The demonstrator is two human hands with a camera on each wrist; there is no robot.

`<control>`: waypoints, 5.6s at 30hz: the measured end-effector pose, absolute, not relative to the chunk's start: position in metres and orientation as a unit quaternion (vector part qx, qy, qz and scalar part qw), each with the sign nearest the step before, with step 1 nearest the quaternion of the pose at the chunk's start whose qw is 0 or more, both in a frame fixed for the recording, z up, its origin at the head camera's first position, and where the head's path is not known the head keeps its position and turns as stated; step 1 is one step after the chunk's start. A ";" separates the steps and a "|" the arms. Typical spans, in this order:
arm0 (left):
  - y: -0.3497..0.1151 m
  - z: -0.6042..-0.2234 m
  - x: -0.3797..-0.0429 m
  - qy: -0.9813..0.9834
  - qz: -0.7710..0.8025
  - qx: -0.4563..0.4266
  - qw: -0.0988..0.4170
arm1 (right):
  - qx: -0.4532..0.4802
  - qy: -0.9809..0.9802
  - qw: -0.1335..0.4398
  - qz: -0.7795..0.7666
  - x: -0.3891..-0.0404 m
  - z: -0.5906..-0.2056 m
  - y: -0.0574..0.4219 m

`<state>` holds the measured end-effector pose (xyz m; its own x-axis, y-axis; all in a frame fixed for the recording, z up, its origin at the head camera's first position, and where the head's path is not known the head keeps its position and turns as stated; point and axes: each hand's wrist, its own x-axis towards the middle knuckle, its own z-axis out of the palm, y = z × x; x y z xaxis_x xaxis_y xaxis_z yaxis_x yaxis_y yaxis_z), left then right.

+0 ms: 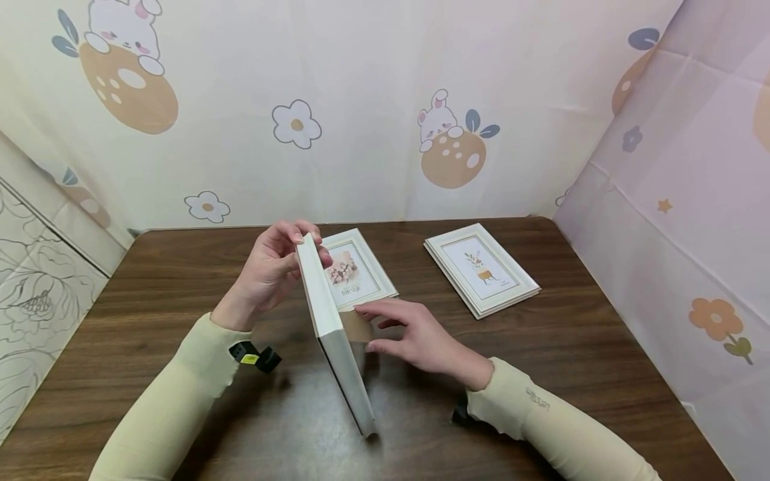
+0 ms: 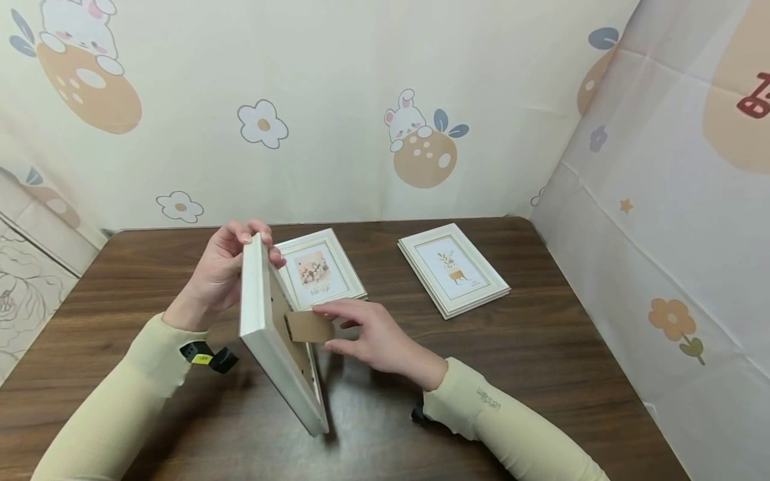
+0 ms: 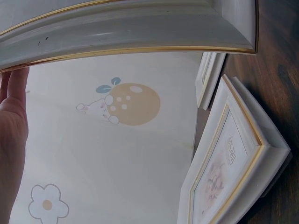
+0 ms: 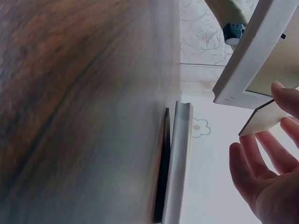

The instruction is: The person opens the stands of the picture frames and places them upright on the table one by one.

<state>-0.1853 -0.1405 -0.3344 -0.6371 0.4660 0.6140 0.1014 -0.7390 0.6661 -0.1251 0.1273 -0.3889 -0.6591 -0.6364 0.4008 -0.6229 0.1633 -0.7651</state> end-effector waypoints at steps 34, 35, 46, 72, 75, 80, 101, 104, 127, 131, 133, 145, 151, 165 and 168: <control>-0.150 -0.346 -0.190 0.356 0.836 0.399 0.122 | -0.396 0.792 -0.018 -0.464 -0.132 -0.377 0.151; -0.150 -0.347 -0.191 0.355 0.836 0.399 0.122 | -0.395 0.792 -0.016 -0.465 -0.132 -0.377 0.151; -0.147 -0.344 -0.186 0.347 0.839 0.403 0.111 | -0.408 0.785 -0.004 -0.466 -0.130 -0.379 0.146; -0.168 -0.338 -0.165 0.497 0.818 0.289 -0.016 | -0.364 0.801 -0.029 -0.475 -0.116 -0.352 0.171; -0.176 -0.337 -0.164 0.495 0.818 0.289 -0.030 | -0.350 0.801 -0.019 -0.485 -0.116 -0.350 0.176; -0.188 -0.335 -0.162 0.481 0.826 0.288 -0.050 | -0.321 0.812 -0.003 -0.487 -0.126 -0.371 0.193; -0.228 -0.332 -0.167 0.520 0.819 0.211 -0.122 | -0.284 0.847 -0.056 -0.446 -0.147 -0.381 0.224; -0.233 -0.331 -0.166 0.517 0.823 0.190 -0.141 | -0.285 0.851 -0.061 -0.437 -0.149 -0.382 0.226; -0.262 -0.325 -0.167 0.549 0.796 0.072 -0.245 | -0.310 0.869 -0.003 -0.385 -0.134 -0.386 0.232; -0.268 -0.327 -0.168 0.551 0.792 0.052 -0.257 | -0.308 0.869 0.006 -0.387 -0.132 -0.387 0.233; -0.270 -0.328 -0.168 0.549 0.792 0.042 -0.262 | -0.307 0.870 0.008 -0.385 -0.131 -0.388 0.233; -0.282 -0.332 -0.175 0.537 0.794 0.000 -0.285 | -0.300 0.871 0.019 -0.388 -0.131 -0.394 0.237; -0.288 -0.335 -0.179 0.541 0.791 -0.016 -0.284 | -0.301 0.873 0.012 -0.383 -0.132 -0.394 0.239; -0.295 -0.340 -0.188 0.556 0.786 -0.022 -0.269 | -0.298 0.879 0.011 -0.373 -0.136 -0.393 0.241; -0.298 -0.341 -0.189 0.555 0.788 -0.025 -0.265 | -0.297 0.878 0.012 -0.374 -0.136 -0.393 0.241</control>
<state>-0.1894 -0.2977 -0.3414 -0.8580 -0.4455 0.2555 0.3908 -0.2437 0.8876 -0.1359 0.2412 -0.3932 -0.8229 -0.5311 0.2019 -0.5136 0.5434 -0.6641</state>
